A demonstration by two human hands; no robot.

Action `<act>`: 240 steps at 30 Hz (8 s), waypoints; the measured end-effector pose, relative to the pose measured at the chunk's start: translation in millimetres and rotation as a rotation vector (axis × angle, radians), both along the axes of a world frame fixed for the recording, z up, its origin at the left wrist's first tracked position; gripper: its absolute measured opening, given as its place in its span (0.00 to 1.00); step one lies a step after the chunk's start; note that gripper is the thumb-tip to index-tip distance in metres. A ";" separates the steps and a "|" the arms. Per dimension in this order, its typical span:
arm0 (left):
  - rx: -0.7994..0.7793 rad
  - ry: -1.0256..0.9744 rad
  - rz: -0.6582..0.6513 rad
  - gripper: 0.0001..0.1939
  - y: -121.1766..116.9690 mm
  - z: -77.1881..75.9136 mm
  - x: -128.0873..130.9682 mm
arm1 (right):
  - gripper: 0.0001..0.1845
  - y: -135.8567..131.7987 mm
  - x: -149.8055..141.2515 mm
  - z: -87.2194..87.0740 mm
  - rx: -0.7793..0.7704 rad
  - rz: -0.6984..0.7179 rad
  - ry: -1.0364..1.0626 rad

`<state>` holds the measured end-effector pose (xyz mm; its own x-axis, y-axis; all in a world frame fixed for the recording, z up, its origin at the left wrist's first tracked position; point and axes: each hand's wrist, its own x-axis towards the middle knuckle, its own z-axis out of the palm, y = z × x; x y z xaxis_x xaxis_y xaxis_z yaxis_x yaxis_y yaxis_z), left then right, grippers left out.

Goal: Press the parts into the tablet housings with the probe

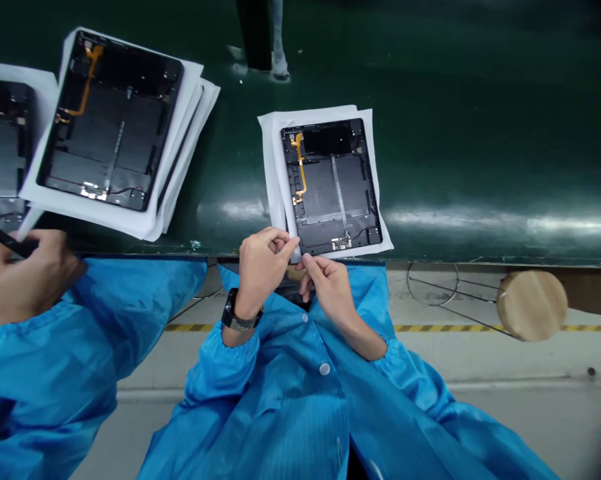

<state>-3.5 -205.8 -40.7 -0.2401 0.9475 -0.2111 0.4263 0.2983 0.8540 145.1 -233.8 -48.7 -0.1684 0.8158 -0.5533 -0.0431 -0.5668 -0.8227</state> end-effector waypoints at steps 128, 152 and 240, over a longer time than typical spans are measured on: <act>0.368 0.362 -0.228 0.24 -4.1 15.7 -6.5 | 0.15 40.0 36.3 28.8 0.376 0.045 -0.182; 0.127 0.323 -0.786 0.38 62.1 11.8 -31.9 | 0.21 31.1 31.2 16.5 0.241 -0.003 -0.026; 0.097 0.304 -0.813 0.44 68.5 9.9 -39.4 | 0.20 30.3 26.1 16.1 0.209 -0.077 -0.019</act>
